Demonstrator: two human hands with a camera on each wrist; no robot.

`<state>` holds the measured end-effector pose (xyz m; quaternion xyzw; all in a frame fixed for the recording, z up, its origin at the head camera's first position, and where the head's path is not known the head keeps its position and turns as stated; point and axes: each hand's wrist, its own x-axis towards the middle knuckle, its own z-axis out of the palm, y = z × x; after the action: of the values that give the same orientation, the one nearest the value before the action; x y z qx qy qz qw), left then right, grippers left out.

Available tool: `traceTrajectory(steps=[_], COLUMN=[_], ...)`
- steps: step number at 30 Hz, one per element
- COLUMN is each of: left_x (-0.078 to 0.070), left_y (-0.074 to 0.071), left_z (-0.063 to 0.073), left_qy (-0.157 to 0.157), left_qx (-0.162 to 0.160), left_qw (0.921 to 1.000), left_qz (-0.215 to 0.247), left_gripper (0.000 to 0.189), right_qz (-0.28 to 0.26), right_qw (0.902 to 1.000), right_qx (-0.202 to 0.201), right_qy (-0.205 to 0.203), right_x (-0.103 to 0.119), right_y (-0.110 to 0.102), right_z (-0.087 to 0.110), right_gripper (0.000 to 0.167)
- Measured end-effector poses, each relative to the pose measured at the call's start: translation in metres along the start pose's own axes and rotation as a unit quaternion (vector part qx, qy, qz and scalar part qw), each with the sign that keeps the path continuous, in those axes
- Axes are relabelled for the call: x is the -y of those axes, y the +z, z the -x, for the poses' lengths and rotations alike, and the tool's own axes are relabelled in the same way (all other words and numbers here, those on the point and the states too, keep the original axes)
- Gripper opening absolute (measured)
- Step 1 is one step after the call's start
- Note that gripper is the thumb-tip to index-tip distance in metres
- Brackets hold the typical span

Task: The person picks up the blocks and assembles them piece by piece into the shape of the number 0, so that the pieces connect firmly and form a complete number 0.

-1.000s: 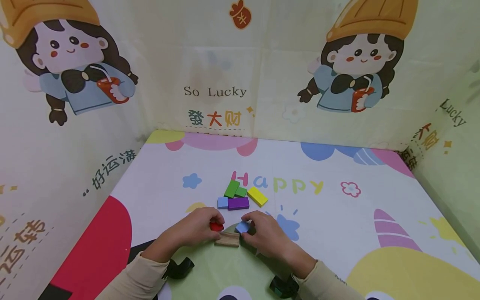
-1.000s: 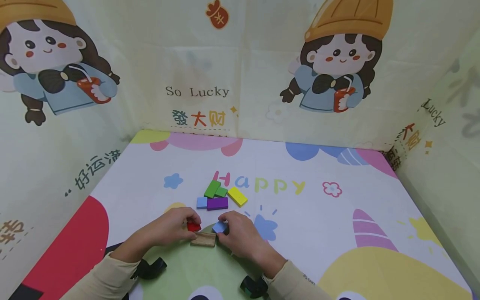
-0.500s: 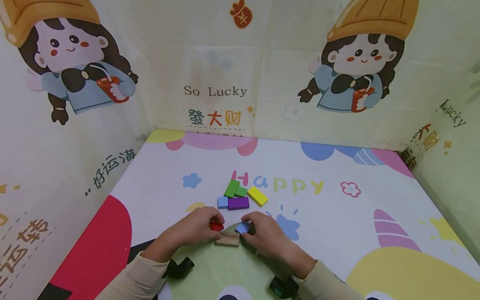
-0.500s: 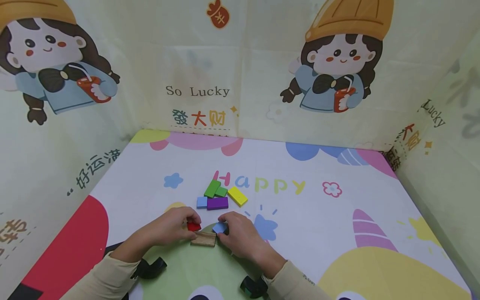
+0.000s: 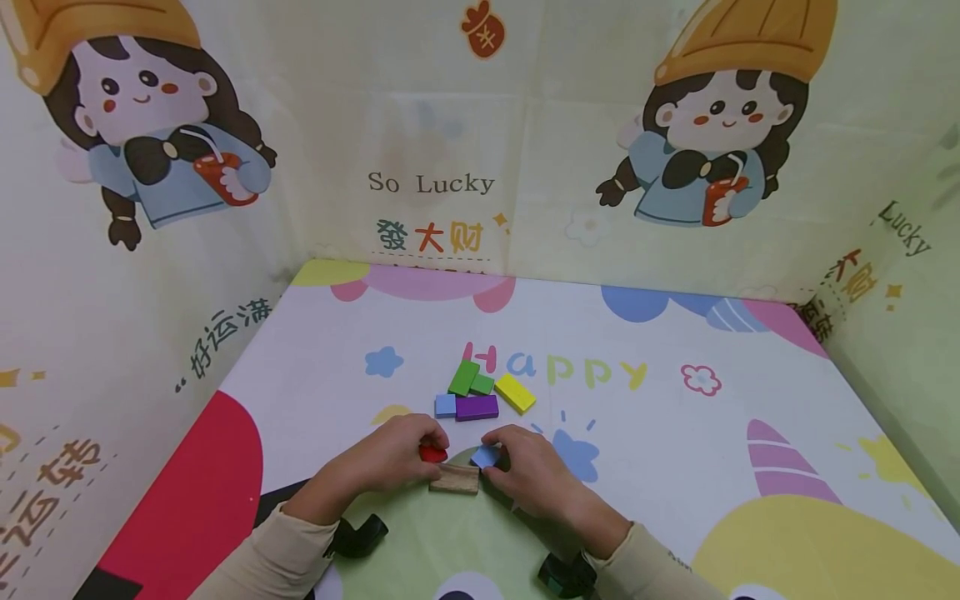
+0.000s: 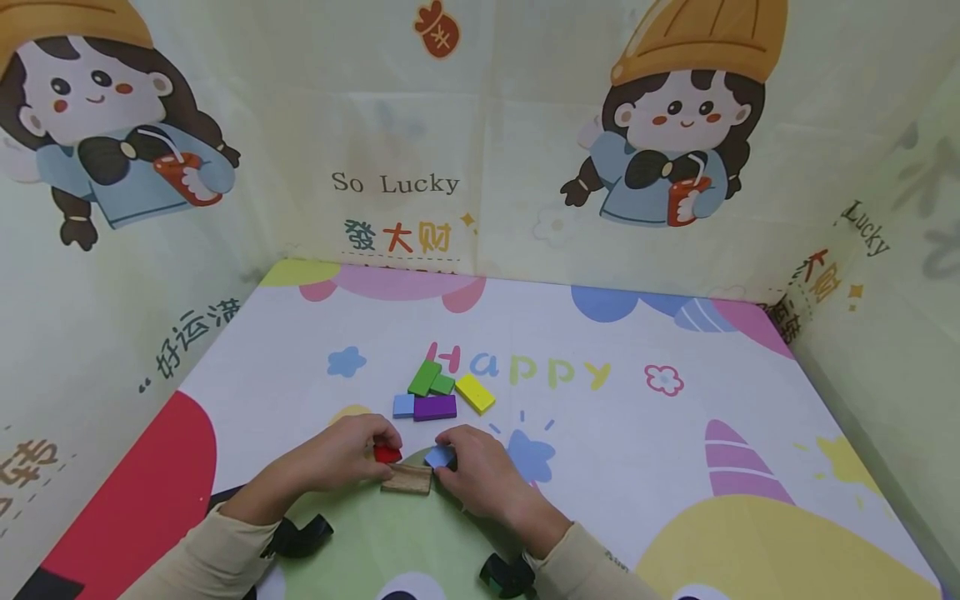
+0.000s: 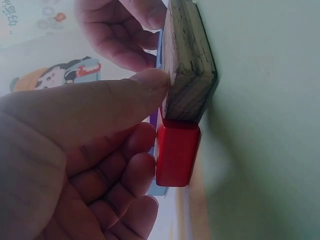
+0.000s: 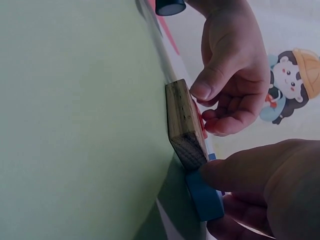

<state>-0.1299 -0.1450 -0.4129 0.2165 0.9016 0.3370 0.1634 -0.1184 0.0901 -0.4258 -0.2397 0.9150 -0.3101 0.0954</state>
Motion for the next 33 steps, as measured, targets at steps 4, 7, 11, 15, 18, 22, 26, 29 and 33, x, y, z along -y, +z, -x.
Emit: traceTrajectory(steps=[4,7,11,15,18,22,26,29,33], left_x=[-0.0001,0.0001,0.0002,0.0002,0.0002,0.0005,0.0009,0.0008,0.0008], left_y=[-0.0005,-0.0006,-0.0006,-0.0007,-0.0008,-0.0012,-0.0012,-0.0012,-0.0009], left_z=[0.0003,0.0004,0.0004,0.0001,-0.0002,0.0001,0.0003,0.0003,0.0002], left_qy=[0.006,0.008,0.008,0.009,0.010,0.011,0.012,0.013,0.013], left_qx=[-0.002,-0.003,-0.003,-0.004,-0.005,-0.005,-0.006,-0.006,-0.007], left_qw=[1.0000,1.0000,1.0000,0.9999,0.9999,0.9999,0.9999,0.9999,0.9999], left_qz=[-0.003,-0.004,-0.002,-0.006,-0.008,-0.008,-0.007,-0.005,-0.003], left_gripper=[0.027,0.027,0.027,0.027,0.028,0.028,0.028,0.028,0.027], right_qz=[0.000,0.000,0.003,0.016,0.027,0.038,0.046,0.050,0.053], right_qw=[1.0000,1.0000,1.0000,0.9998,0.9995,0.9990,0.9986,0.9983,0.9981], right_qx=[0.001,0.002,0.003,0.010,0.016,0.016,0.010,0.008,0.010], right_qy=[0.001,0.001,-0.001,-0.008,-0.011,-0.017,-0.024,-0.027,-0.028], right_x=[-0.0001,-0.0003,0.0005,0.0023,0.0040,0.0050,0.0032,0.0022,0.0011], right_y=[0.0000,0.0002,-0.0001,-0.0009,-0.0020,-0.0024,-0.0009,-0.0001,0.0002], right_z=[-0.0001,-0.0003,-0.0003,-0.0003,-0.0003,-0.0007,-0.0015,-0.0024,-0.0025], right_gripper=[0.033,0.034,0.035,0.035,0.035,0.036,0.035,0.035,0.035])
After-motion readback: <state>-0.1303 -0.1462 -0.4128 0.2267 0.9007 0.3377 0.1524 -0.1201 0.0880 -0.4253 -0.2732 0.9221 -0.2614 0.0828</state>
